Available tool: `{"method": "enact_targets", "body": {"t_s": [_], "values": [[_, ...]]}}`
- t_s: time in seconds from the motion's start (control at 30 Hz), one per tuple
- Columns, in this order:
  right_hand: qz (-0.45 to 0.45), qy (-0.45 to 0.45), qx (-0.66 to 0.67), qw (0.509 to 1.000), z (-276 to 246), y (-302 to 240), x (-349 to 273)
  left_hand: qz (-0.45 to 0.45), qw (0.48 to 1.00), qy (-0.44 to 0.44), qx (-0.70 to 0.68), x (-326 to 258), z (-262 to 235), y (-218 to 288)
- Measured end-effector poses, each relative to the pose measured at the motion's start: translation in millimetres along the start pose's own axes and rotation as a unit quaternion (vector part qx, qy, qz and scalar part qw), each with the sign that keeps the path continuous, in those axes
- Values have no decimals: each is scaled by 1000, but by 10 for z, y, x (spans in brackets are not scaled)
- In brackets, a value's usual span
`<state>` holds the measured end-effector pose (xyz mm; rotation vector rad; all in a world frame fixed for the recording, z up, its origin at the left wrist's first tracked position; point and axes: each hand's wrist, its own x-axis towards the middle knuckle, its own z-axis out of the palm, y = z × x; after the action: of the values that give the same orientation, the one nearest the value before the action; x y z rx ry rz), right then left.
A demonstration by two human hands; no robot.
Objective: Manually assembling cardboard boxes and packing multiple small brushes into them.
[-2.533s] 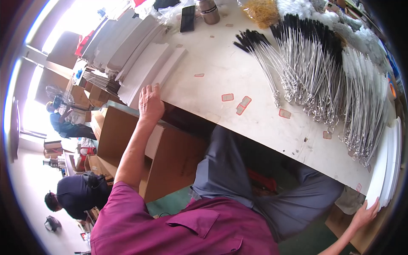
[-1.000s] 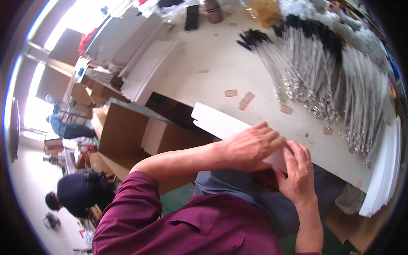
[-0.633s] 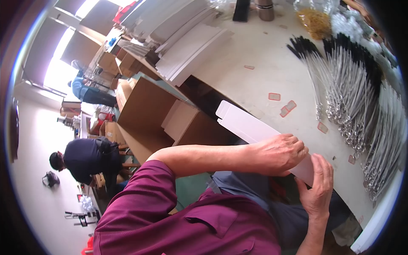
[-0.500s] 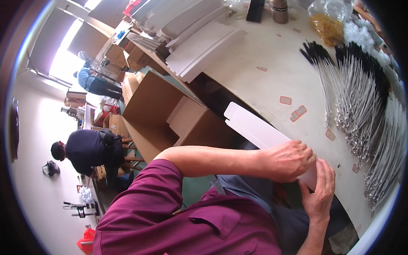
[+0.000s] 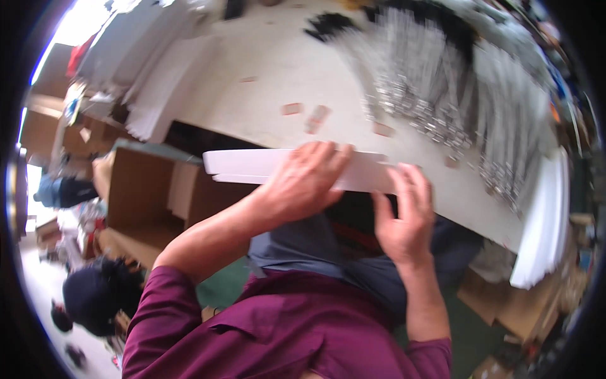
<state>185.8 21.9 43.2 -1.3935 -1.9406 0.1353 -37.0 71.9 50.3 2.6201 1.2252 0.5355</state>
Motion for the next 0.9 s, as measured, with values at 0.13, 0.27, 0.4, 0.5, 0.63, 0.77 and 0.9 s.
{"method": "enact_targets", "body": {"t_s": [0.13,0.27,0.4,0.5,0.63,0.77,0.9], "values": [[42,34,-36,998,31,-79,-108,38,999,-27,-1,126,-2,43],[98,15,2,995,3,-118,-196,55,998,-22,11,153,12,116],[175,-15,94,980,14,-188,-216,71,996,-29,41,175,87,152],[210,-7,161,964,29,-121,-237,84,995,-16,50,188,93,169],[304,-34,294,905,-43,-49,-206,92,995,-24,38,168,125,165],[339,-73,403,847,-137,2,-186,106,993,-22,39,150,141,184],[400,-123,500,758,-288,21,-79,116,992,-15,38,139,161,182]]}}
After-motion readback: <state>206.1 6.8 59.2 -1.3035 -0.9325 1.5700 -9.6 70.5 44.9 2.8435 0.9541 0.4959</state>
